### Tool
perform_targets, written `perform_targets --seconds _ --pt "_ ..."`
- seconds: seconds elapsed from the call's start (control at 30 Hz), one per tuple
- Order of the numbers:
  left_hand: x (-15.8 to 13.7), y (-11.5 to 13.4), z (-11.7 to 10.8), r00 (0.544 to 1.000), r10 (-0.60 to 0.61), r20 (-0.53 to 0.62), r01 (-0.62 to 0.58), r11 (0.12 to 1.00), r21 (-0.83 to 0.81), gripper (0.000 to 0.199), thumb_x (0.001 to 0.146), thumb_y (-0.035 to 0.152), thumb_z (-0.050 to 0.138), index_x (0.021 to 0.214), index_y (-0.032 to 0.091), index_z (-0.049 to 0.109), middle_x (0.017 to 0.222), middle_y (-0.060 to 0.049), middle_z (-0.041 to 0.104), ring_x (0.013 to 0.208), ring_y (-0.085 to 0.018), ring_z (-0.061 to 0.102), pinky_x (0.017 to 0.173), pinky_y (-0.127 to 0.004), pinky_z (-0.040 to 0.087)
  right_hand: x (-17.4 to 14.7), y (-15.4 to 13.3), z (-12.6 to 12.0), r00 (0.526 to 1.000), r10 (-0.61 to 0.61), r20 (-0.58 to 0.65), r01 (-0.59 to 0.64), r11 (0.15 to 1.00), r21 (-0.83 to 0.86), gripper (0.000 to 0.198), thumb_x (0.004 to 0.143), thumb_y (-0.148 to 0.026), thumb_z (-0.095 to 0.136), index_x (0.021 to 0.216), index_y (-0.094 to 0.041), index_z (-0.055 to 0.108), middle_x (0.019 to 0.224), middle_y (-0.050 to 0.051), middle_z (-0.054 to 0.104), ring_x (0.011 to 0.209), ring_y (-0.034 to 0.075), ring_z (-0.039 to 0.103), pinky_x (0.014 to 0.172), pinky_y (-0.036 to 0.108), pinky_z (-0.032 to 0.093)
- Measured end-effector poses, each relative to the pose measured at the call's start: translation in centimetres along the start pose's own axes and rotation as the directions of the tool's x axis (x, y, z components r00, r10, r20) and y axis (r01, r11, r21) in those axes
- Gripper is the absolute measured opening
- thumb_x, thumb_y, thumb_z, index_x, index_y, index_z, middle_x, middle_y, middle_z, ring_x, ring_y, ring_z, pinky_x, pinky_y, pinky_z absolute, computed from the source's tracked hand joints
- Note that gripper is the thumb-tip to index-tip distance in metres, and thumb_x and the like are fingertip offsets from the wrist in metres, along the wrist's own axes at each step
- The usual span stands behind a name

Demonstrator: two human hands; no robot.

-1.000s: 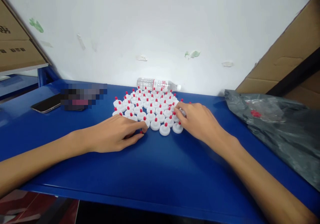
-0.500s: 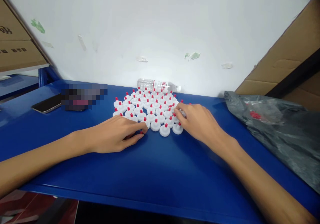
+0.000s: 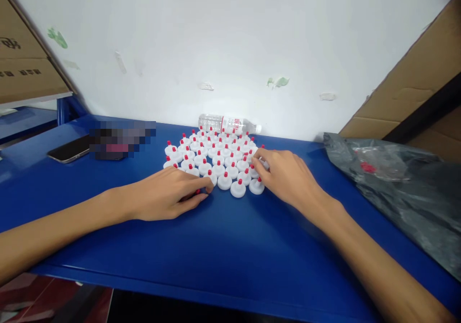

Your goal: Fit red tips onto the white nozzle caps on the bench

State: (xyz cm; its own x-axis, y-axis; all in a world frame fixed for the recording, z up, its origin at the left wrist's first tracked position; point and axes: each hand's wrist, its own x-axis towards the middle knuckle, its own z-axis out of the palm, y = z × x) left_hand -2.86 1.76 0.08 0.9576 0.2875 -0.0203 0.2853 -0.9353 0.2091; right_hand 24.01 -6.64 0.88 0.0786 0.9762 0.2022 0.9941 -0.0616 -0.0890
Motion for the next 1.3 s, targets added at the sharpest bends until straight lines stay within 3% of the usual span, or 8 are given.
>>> perform_targets --seconds 0.87,1.3 --pt "0.02 0.09 -0.05 1.0 -0.001 -0.011 0.001 1.0 -0.017 0.017 0.106 0.027 0.043 0.105 0.022 0.059 0.078 0.001 0.067 0.061 -0.013 0.059 0.058 -0.026 0.034 -0.07 0.09 -0.08 0.999 -0.016 -0.048 0.017 1.0 0.018 0.025 0.102 -0.028 0.043 0.09 -0.023 0.063 0.087 0.003 0.072 0.069 0.017 0.057 0.058 0.031 0.025" --pt "0.01 0.04 -0.01 1.0 -0.001 -0.022 0.0 1.0 -0.025 0.015 0.105 0.025 0.046 0.106 0.022 0.061 0.079 0.001 0.068 0.062 -0.013 0.06 0.058 -0.025 0.034 0.03 0.4 0.07 0.997 0.018 -0.075 -0.017 1.0 0.014 0.024 0.102 -0.031 0.044 0.097 -0.023 0.067 0.092 0.003 0.073 0.076 0.02 0.063 0.06 0.031 0.029"
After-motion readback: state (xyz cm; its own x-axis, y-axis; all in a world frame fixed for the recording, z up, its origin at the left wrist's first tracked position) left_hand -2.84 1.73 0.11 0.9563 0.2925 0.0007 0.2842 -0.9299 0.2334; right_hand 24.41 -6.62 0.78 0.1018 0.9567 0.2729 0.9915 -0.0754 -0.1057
